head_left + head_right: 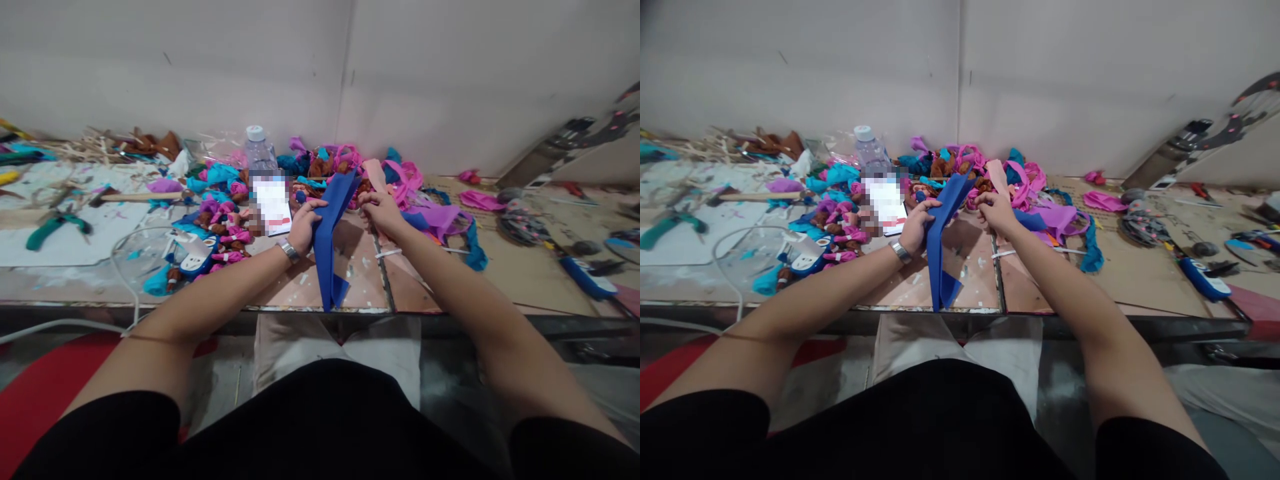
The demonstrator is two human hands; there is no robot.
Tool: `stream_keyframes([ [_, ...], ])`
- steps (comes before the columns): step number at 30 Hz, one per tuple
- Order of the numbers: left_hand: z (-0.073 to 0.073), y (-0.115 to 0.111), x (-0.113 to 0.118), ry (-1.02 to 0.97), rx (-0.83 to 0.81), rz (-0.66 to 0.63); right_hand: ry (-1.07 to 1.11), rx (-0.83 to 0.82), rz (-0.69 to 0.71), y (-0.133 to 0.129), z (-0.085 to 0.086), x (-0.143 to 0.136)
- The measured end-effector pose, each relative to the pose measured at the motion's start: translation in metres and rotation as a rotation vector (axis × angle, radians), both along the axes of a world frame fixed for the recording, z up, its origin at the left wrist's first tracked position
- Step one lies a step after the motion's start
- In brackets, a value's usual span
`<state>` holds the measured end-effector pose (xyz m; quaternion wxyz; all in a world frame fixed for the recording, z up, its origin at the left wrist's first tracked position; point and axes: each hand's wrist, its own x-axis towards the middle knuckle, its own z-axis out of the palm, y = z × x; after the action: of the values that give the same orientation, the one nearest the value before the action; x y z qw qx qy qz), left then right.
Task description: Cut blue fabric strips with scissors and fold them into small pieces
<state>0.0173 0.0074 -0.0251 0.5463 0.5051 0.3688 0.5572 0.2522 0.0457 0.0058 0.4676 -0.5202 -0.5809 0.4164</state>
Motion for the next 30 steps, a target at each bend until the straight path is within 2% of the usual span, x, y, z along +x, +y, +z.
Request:
stream_keyframes([
  [3,-0.001,-0.001,0.001,0.007,-0.071,-0.003,0.113,-0.059,0.003,-0.025,0.002,0.001],
  [6,-0.004,-0.002,0.003,0.057,-0.032,-0.062,0.252,-0.135,0.121,-0.047,-0.001,-0.006],
  [10,-0.009,-0.004,0.004,0.073,0.074,-0.229,0.158,-0.096,0.182,-0.063,-0.008,-0.013],
  [14,-0.015,-0.003,0.004,0.068,0.104,-0.289,0.095,-0.044,0.131,-0.065,-0.012,-0.013],
  [17,-0.019,0.0,0.004,0.061,0.106,-0.293,0.117,0.086,0.063,-0.056,-0.017,-0.007],
  [21,-0.02,0.0,0.004,0.151,0.118,-0.258,0.178,0.297,-0.089,-0.041,-0.021,0.009],
  [24,-0.013,-0.006,0.003,0.228,0.098,-0.35,0.115,0.437,-0.198,-0.038,-0.02,0.02],
  [27,-0.003,-0.014,0.002,0.281,0.092,-0.457,-0.067,0.574,-0.183,-0.047,-0.014,0.024],
  [30,0.003,-0.02,0.003,0.325,0.137,-0.493,-0.192,0.616,-0.038,-0.059,-0.009,0.017],
])
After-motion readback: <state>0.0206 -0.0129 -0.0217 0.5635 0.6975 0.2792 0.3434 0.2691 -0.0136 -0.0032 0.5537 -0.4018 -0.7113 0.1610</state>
